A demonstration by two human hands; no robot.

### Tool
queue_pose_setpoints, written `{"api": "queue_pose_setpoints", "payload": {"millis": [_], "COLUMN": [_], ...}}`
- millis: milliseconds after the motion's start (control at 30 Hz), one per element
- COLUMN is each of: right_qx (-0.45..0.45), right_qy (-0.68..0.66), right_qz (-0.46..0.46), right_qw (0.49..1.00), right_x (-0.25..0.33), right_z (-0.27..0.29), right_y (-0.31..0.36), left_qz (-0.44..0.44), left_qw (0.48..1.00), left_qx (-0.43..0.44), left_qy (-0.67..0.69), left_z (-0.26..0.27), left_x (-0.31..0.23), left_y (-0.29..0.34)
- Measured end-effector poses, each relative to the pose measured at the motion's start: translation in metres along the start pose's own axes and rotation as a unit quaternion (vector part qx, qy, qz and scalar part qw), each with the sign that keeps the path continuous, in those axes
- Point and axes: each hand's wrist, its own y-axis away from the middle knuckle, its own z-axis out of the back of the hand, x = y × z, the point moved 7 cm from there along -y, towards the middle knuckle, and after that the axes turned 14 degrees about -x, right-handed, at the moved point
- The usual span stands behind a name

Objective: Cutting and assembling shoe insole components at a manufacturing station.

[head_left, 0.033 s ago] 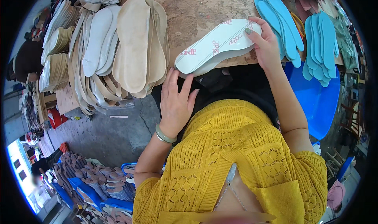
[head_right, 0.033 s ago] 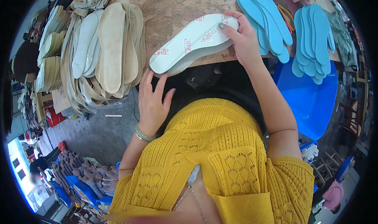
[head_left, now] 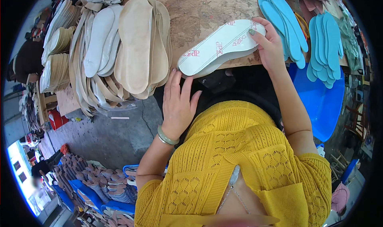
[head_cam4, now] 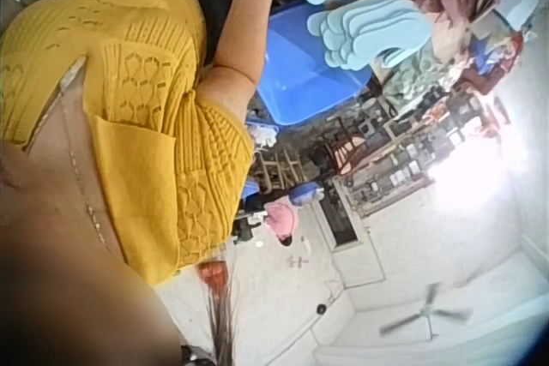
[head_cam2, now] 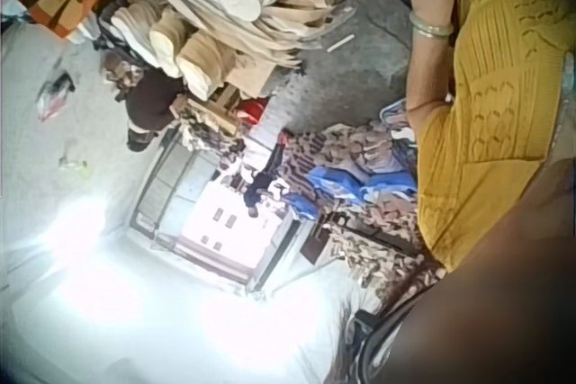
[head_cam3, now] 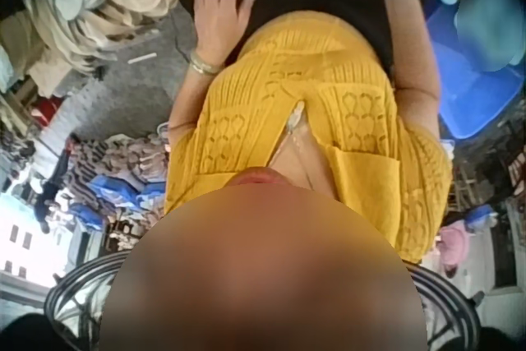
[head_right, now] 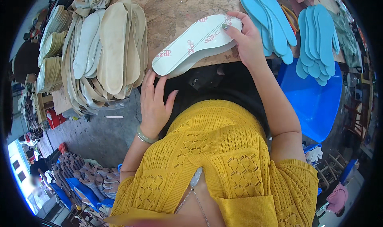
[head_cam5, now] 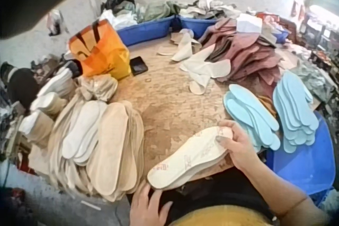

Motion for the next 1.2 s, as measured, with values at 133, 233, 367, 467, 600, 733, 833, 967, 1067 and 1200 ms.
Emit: {"api": "queue_pose_setpoints", "payload": {"millis": [133,233,367,467,600,733,833,967,1067,1200], "right_qx": [-0.001,0.003,-0.001,-0.001,-0.006,-0.006,-0.008,-0.009,-0.007,-0.005], "right_qy": [0.003,0.022,0.030,0.035,0.037,0.069,0.063,0.086,0.095,0.118], "right_qz": [0.000,0.007,0.018,0.024,0.033,0.051,0.056,0.065,0.073,0.100], "right_qw": [1.000,1.000,0.999,0.999,0.999,0.996,0.996,0.994,0.993,0.988], "right_x": [-0.001,0.000,0.000,0.000,0.000,-0.001,-0.001,-0.001,0.000,-0.001], "right_z": [0.002,0.001,0.003,0.002,0.002,0.005,0.005,0.005,0.006,0.006], "right_y": [0.000,0.000,0.000,0.000,0.000,-0.001,0.000,-0.001,0.001,-0.001], "left_qz": [0.026,0.028,0.027,0.027,0.027,0.030,0.034,0.046,0.018,-0.012], "left_qw": [0.999,0.998,0.997,0.997,0.997,0.997,0.997,0.996,0.989,0.985], "left_qx": [-0.009,-0.023,-0.026,-0.026,-0.029,-0.028,-0.039,-0.062,-0.120,-0.085], "left_qy": [0.038,0.056,0.062,0.062,0.064,0.066,0.063,0.038,0.086,0.149], "left_z": [0.000,0.002,0.002,0.002,0.002,0.003,0.004,0.002,-0.007,-0.032], "left_x": [0.004,0.004,0.004,0.004,0.004,0.005,0.003,-0.006,-0.019,-0.028], "left_y": [0.002,0.002,0.002,0.002,0.002,0.001,-0.002,-0.017,-0.044,-0.082]}}
